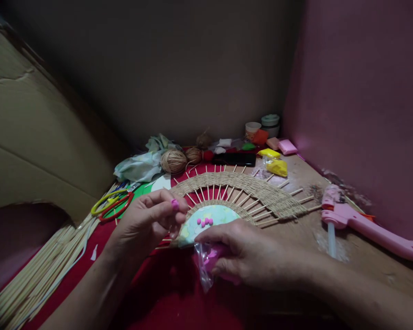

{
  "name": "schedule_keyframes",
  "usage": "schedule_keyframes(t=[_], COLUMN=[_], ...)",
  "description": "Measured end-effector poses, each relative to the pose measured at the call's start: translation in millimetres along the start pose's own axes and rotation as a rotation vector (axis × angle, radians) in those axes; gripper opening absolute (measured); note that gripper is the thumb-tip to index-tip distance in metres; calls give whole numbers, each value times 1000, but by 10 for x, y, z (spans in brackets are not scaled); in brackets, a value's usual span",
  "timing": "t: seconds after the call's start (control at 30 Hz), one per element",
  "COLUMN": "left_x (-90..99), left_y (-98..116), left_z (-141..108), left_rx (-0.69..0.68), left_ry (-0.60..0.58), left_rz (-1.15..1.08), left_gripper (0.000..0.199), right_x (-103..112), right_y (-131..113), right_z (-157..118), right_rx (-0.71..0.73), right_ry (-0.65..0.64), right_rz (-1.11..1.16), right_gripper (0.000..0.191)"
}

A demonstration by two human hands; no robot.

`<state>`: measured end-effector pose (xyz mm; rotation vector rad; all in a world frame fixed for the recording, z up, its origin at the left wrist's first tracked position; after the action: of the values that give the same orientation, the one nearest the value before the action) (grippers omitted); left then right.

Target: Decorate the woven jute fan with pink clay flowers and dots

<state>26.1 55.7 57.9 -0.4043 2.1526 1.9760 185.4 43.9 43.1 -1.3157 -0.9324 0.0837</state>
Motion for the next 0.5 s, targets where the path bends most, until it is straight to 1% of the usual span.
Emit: schedule_keyframes(t=[0.1,0.13,0.2,0.23,0.27,0.33,0.37,0.5], left_x=[1,6,9,6,2,-4,0,39], left_y=[-4,-2,8,13,16,3,-10,-54], left_z=[-3,1,9,13,15,19,20,18], left_rx=[19,14,-11,-23,-32,-24,-12,3], left_ry=[18,32,46,44,35,14,7,9], left_rz=[-46,-55,-65,-72,-82,-86,-82,-74], left_gripper=[14,17,31,34,32,18,16,27], right_x=[-2,-7,-20,-26,-27,-19,-13,-2], right_y=[-8,-9,-7,-3,1,9,12,11], right_z=[-1,-3,-9,-12,-14,-18,-20,-36], right_rx=[-9,-7,6,14,22,31,31,14], right_ry=[7,3,-10,-15,-14,1,10,17], right_rz=[-21,-15,11,23,29,29,26,32], right_gripper=[40,40,38,38,38,39,39,35])
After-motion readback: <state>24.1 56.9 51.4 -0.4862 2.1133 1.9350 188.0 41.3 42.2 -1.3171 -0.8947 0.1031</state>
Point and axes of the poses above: each hand's wrist, its own z-axis towards the middle knuckle, its own x-axis out of the back of the hand, y = z × x, the point moved 5 cm from there along z, towards the middle knuckle, and after that the axes turned 15 degrees about y, right-handed, at the moved point
